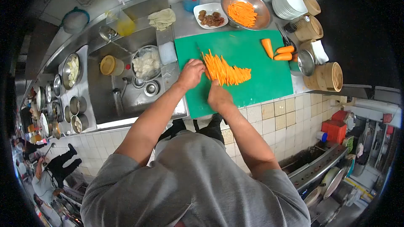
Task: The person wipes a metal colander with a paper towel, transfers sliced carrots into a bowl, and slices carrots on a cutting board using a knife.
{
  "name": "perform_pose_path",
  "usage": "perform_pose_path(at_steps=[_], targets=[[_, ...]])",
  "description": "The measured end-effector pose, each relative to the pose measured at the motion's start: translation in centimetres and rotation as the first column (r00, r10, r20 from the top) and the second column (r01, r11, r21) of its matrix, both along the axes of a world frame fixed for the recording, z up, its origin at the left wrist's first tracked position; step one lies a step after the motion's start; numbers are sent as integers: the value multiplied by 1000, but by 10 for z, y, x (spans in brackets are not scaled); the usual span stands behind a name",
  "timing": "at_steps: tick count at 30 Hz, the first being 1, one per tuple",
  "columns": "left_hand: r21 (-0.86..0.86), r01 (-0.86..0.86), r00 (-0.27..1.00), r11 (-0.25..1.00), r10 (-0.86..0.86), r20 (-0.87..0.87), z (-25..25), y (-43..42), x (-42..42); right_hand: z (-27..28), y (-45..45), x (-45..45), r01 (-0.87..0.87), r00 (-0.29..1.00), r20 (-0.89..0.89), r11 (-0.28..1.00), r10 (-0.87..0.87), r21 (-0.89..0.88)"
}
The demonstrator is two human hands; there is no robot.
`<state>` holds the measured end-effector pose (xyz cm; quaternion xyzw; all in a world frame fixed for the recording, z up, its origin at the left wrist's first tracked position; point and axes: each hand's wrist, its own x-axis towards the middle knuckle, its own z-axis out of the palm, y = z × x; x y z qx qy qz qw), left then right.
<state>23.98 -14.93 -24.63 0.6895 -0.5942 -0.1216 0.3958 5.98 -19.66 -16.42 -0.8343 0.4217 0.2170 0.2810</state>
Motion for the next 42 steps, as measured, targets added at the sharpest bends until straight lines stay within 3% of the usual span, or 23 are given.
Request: perform_pose_path(at_steps=[1, 3, 7, 10, 12, 16, 18, 20, 21, 23, 24, 26, 27, 29, 30, 36, 38, 40, 42], targets=[[7, 13, 1000, 1000, -12, -17, 0, 1, 1, -7, 1, 6, -7, 1000, 0, 1000, 7, 5], [10, 25, 999, 1000, -25, -36, 1, 1, -2, -22, -8, 19, 49, 981, 192, 995, -32, -87], [12, 28, 1000, 1000, -28, -7, -2, 2, -2, -13, -23, 23, -14, 986, 164, 994, 32, -109], [7, 23, 999, 1000, -24, 27, -4, 0, 1, -7, -7, 9, -31, 994, 104, 999, 32, -8], [-12, 39, 998, 999, -39, 52, -6, 3, -2, -19, -4, 16, 46, 983, 183, 996, -32, -73], [-33, 17, 1000, 999, -16, 18, -3, 2, -3, -29, -27, 24, 34, 951, 308, 989, 13, -146], [-48, 12, 999, 999, -11, 30, -2, 12, -4, -13, -28, 0, 63, 949, 314, 987, -14, -147], [65, -12, 990, 998, 21, -137, 2, 18, -3, 10, -29, -31, 95, 945, 325, 984, -41, -151], [62, -2, 992, 998, 9, -123, 12, 20, -10, 23, -27, -50, 103, 947, 318, 984, -52, -146], [166, -254, 958, 953, 271, -89, 46, 25, -31, 39, -28, -68, 126, 944, 321, 983, -77, -136], [166, -244, 963, 956, 259, -77, 67, 21, -47, 44, -28, -75, 133, 950, 301, 980, -84, -146], [44, 18, 958, 999, -30, 285, 102, 9, -86, 45, -25, -86, 152, 952, 289, 977, -104, -151], [39, 28, 953, 999, -39, 300, 102, 0, -93, 45, -28, -84, 128, 949, 306, 978, -72, -167], [360, 173, 830, 917, -333, 448, 93, -20, -110, 41, -41, -100, 114, 942, 333, 976, -48, -184], [276, 152, 818, 949, -278, 504, 79, -28, -110, 36, -47, -112, 70, 932, 362, 974, 12, -215], [325, 39, 821, 945, -216, 529, 39, -39, -86, 42, -115, -247, -63, 922, 355, 965, 154, -254], [346, -40, 811, 937, -172, 559, 42, -34, -79, 48, -139, -283, 3, 910, 396, 955, 120, -296], [396, -84, 931, 914, -69, 358, 65, -23, -86, 31, -163, -287, 95, 884, 461, 935, 78, -341], [438, -121, 956, 891, -14, 292, 75, -12, -88, 9, -183, -268, 134, 869, 490, 915, 76, -380]])
